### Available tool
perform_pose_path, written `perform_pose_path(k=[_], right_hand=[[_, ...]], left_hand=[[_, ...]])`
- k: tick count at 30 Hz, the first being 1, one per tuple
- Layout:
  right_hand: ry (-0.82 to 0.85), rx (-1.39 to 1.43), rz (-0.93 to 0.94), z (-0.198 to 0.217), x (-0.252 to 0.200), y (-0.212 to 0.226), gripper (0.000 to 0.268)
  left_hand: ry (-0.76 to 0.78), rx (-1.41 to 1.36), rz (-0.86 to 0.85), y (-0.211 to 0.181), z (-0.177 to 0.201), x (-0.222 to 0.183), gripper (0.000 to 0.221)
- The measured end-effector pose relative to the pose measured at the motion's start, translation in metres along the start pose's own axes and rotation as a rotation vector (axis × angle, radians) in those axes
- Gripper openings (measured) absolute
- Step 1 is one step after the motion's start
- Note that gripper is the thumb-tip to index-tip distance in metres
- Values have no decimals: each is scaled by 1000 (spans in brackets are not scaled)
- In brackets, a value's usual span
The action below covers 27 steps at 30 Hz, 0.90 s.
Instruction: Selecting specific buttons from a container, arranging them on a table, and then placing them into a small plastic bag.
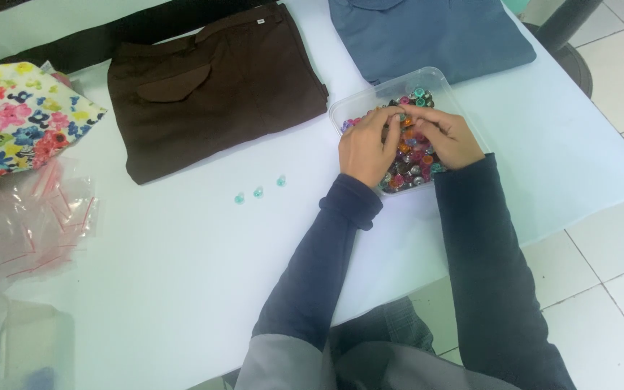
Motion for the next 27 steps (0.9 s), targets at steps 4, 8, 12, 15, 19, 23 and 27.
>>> perform_pose_path(k=[4, 8, 12, 15, 19, 23, 27], right_hand=[[-22, 65, -8, 3, 1, -3, 40], [-1, 36, -30, 4, 2, -3, 46], [-20, 41, -46, 6, 1, -2, 42], [-62, 51, 1, 18, 3, -23, 38], [-95, 138, -38, 11, -2, -3, 33], [-119, 137, -25, 15, 2, -25, 24], [-138, 144, -29, 12, 6, -26, 18]], left_hand=[[-13, -29, -10, 0, 0, 0, 26], [-22, -19, -13, 0, 1, -1, 26], [-29, -14, 1, 0, 3, -1, 26], [1, -31, 12, -1, 4, -2, 30], [-5, -22, 7, 0, 3, 0, 30], [-7, -28, -20, -4, 6, -2, 27], [-1, -207, 26, -10, 23, -4, 26]])
Point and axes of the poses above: each hand's wrist, its own x-axis towards the middle knuckle, its own z-axis out of the back of the hand, y = z × x, the point moved 10 cm from there along x, towards the middle knuckle, and after that the axes turned 11 degrees about x, right-handed, at the moved point
